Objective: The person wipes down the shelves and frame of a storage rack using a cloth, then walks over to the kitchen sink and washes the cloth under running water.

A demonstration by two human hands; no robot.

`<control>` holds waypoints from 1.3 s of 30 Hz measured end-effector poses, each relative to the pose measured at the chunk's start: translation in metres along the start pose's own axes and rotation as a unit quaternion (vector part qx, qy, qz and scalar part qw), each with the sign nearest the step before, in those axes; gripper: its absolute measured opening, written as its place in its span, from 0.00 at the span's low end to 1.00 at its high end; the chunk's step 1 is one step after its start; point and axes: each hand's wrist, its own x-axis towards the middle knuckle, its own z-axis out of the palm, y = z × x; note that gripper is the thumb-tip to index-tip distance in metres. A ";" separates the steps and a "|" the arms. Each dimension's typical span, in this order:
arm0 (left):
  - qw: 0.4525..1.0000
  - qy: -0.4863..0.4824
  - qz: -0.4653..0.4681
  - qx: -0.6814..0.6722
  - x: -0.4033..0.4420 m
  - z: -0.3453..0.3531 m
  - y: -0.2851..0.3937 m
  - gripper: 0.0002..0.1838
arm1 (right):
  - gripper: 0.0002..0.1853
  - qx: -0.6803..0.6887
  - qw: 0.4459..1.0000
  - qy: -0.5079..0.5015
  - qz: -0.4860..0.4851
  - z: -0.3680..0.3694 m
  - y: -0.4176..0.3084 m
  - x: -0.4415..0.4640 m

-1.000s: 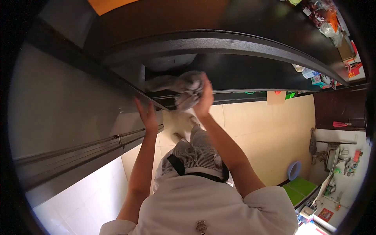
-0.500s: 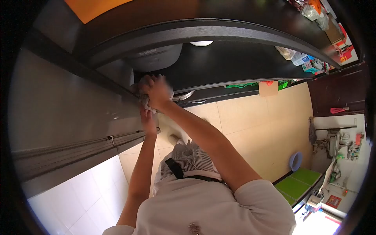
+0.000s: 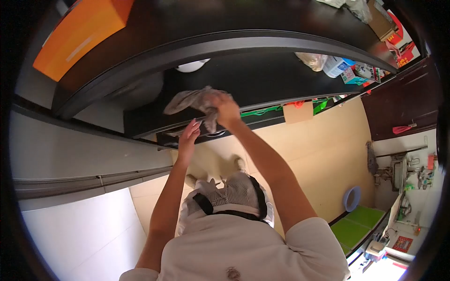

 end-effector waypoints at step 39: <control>0.902 0.228 0.021 -0.366 -0.219 -0.096 0.009 0.22 | 0.28 0.146 0.969 -0.112 -0.167 0.001 -0.216 -0.228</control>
